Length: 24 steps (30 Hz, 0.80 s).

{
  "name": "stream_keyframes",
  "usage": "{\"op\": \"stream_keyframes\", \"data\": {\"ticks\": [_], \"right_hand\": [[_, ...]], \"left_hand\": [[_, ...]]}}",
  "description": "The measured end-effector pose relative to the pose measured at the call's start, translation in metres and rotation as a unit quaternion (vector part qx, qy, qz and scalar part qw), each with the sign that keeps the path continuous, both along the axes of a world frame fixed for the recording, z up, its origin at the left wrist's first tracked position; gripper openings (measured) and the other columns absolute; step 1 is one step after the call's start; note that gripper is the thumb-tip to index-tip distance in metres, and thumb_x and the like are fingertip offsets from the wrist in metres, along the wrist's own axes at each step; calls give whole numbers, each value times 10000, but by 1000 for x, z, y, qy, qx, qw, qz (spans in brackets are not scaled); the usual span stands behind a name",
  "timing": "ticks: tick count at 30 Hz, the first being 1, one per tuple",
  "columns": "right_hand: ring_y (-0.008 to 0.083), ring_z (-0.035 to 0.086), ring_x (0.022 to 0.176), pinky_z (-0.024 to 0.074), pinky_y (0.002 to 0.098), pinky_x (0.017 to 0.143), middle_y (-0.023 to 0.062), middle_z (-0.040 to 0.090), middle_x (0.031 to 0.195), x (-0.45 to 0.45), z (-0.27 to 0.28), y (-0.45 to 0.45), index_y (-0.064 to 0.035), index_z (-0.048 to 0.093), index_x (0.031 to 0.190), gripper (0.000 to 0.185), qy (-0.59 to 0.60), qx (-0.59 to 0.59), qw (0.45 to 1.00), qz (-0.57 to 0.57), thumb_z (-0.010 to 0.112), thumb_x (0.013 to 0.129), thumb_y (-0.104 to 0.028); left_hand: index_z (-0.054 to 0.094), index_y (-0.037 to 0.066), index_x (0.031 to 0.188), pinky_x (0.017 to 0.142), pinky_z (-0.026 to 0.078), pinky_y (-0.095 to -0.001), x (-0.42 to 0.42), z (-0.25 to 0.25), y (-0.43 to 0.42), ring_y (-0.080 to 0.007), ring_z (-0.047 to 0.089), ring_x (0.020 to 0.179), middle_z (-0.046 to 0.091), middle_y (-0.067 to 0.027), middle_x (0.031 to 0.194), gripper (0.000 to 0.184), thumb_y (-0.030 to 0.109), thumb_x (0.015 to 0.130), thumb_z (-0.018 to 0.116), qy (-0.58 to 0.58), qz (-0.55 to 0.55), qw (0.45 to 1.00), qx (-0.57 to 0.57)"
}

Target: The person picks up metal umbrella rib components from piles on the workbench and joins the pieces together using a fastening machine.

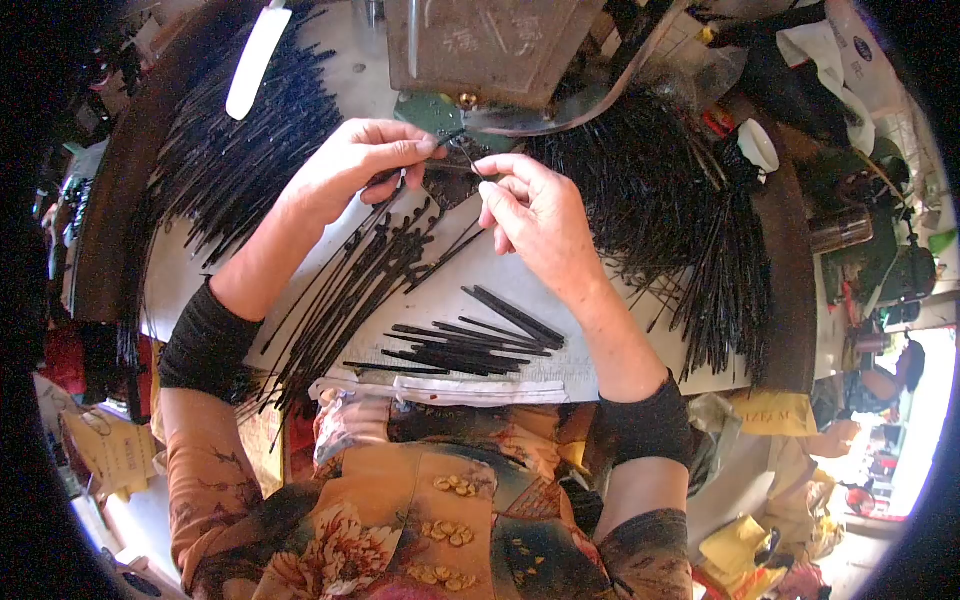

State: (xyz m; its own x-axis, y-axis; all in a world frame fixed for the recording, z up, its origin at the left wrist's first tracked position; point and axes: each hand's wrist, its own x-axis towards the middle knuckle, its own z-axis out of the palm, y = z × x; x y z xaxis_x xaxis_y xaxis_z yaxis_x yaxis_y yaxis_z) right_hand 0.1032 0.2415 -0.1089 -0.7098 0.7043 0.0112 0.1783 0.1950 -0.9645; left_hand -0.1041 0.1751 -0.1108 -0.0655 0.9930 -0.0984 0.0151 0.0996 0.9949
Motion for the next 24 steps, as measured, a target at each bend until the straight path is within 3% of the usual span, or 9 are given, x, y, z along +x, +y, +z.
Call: {"op": "stream_keyframes", "data": {"ticks": [24], "right_hand": [[60,517,471,400,187,423,42,588,665,-5,-3,4,15,559,1071,219,4,-14,999,-29,518,891,-102]], "left_hand": [[659,10,949,401,249,-195,-2,1,9,-36,371,446,592,-25,661,292,276,844,599,52,-10,999,-11]]}}
